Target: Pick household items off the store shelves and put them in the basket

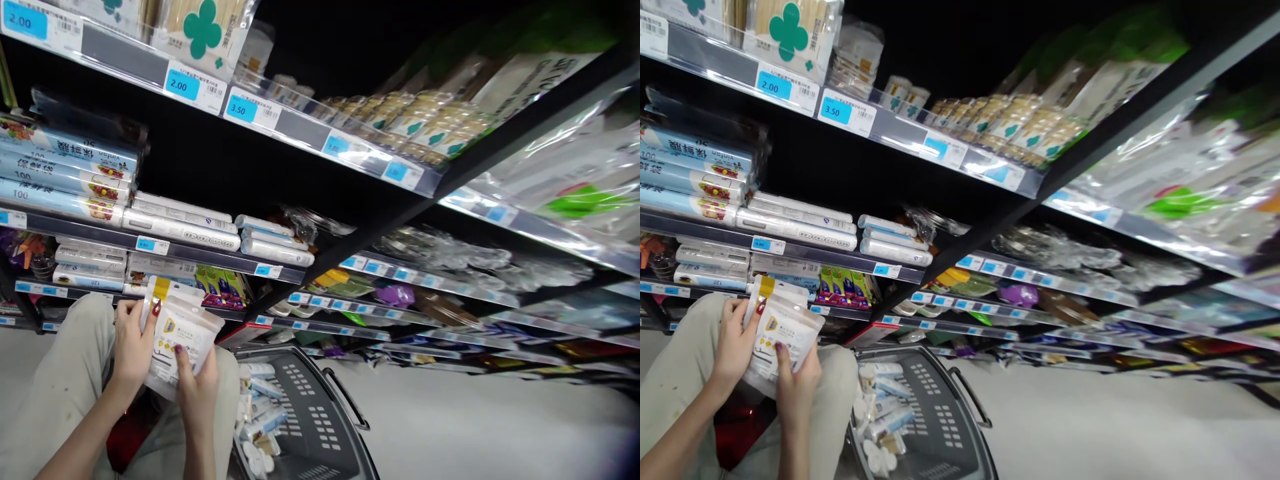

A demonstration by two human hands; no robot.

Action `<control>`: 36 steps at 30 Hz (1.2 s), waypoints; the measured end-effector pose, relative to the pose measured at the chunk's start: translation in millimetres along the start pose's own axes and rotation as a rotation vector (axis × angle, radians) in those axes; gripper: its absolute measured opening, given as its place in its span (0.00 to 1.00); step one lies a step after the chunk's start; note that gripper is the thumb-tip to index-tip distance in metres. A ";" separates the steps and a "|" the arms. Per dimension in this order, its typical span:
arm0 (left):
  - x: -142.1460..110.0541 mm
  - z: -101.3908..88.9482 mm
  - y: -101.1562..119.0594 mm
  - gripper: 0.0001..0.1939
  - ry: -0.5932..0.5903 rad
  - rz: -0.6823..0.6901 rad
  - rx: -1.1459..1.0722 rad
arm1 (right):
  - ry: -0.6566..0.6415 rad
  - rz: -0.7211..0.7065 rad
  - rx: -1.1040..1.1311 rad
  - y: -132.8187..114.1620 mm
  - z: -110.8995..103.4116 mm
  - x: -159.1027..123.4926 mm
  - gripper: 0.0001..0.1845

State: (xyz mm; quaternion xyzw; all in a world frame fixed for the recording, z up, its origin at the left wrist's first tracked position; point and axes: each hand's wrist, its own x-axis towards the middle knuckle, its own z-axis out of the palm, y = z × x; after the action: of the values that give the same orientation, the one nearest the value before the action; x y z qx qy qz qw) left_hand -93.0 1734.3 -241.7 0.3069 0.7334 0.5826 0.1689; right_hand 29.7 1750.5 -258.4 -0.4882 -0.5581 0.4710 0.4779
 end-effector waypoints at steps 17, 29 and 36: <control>4.0 24.8 -10.5 0.39 -0.554 -0.079 -0.317 | -0.212 0.184 0.529 8.5 -7.0 14.4 0.38; -43.5 68.1 -22.1 0.33 -0.863 -0.371 -0.511 | 0.072 0.234 0.422 53.7 -64.7 -13.9 0.36; -70.4 93.0 -36.4 0.31 -0.826 -0.228 -0.271 | -0.135 0.205 0.500 73.6 -100.6 -25.9 0.35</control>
State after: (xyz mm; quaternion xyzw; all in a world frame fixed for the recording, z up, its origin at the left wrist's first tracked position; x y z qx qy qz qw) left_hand 7.2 1753.8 -308.8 0.4062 0.5507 0.4794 0.5494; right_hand 138.3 1736.5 -323.3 -0.3766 -0.4029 0.6714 0.4950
